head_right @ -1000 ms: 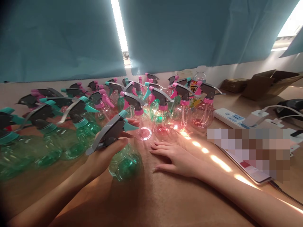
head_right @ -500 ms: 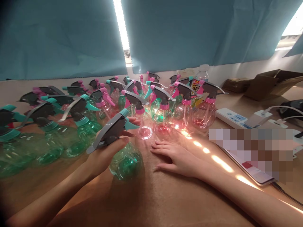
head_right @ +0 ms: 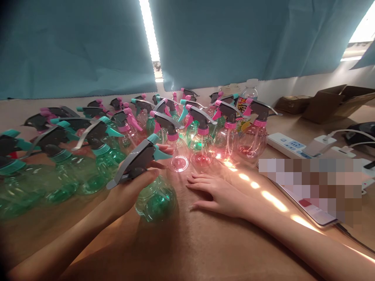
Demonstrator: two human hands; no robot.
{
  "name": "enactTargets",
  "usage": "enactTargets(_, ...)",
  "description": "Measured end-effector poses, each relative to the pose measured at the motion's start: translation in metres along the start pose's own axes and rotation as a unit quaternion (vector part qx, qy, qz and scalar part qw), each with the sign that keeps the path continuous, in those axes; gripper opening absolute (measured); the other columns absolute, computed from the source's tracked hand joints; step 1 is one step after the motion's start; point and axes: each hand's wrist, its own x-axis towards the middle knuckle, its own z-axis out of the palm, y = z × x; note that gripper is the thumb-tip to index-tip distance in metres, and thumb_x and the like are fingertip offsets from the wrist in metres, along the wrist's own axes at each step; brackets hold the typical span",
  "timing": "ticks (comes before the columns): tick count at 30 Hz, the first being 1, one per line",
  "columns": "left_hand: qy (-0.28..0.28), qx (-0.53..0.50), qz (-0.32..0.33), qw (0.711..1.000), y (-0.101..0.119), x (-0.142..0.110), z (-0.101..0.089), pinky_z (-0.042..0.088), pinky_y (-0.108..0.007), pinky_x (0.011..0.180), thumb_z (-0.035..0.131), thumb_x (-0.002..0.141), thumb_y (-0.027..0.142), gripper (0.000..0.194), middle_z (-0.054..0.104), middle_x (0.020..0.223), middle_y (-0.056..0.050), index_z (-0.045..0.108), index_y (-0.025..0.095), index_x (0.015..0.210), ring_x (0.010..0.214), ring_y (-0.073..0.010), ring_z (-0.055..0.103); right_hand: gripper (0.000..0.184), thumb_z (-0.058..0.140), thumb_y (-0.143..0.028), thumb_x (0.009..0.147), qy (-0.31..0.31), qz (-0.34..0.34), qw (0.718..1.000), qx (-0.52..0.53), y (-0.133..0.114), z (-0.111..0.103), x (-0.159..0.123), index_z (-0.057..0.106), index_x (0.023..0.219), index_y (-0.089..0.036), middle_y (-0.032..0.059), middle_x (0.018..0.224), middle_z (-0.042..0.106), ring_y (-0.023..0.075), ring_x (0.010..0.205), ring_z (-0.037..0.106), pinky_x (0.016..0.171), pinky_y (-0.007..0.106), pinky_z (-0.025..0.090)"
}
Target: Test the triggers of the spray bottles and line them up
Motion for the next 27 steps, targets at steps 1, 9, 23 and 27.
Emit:
enactTargets(1, 0.000, 0.000, -0.004, 1.000, 0.0003, -0.0005, 0.0000, 0.051, -0.036, 0.089, 0.055, 0.082, 0.019, 0.035, 0.073, 0.106, -0.001, 0.066, 0.026, 0.114, 0.100, -0.0227, 0.068, 0.063, 0.060, -0.058, 0.087, 0.000, 0.001, 1.000, 0.000, -0.0005, -0.0004, 0.0001, 0.053, 0.139, -0.024, 0.0065, 0.150, 0.045, 0.0289, 0.139, 0.041, 0.116, 0.049, 0.033)
enactTargets(9, 0.006, 0.018, -0.047, 0.999, 0.0032, -0.0015, -0.0028, 0.051, -0.042, 0.086, 0.056, 0.076, 0.019, 0.039, 0.074, 0.089, -0.001, 0.066, 0.026, 0.113, 0.089, -0.0254, 0.069, 0.061, 0.057, -0.058, 0.088, -0.001, -0.005, 1.000, -0.012, -0.0034, -0.0019, 0.0012, 0.054, 0.139, -0.023, 0.0066, 0.149, 0.046, 0.0282, 0.138, 0.042, 0.115, 0.048, 0.035)
enactTargets(23, 0.034, 0.057, -0.058, 0.996, 0.0055, 0.0004, -0.0069, 0.039, -0.031, 0.056, 0.058, 0.068, 0.027, 0.005, 0.054, 0.060, 0.003, 0.061, 0.023, 0.069, 0.056, -0.0166, 0.048, 0.062, 0.055, -0.059, 0.090, -0.013, -0.005, 0.999, -0.030, -0.0055, -0.0037, 0.0011, 0.053, 0.139, -0.021, 0.0065, 0.150, 0.045, 0.0279, 0.140, 0.040, 0.116, 0.048, 0.034)
enactTargets(27, 0.027, 0.048, -0.056, 0.997, 0.0053, 0.0004, -0.0090, 0.040, -0.030, 0.055, 0.058, 0.069, 0.026, 0.009, 0.058, 0.064, 0.002, 0.064, 0.023, 0.075, 0.057, -0.0168, 0.050, 0.062, 0.056, -0.057, 0.089, -0.012, -0.002, 1.000, -0.026, -0.0071, -0.0048, 0.0013, 0.053, 0.139, -0.021, 0.0070, 0.149, 0.046, 0.0280, 0.140, 0.040, 0.115, 0.048, 0.035)
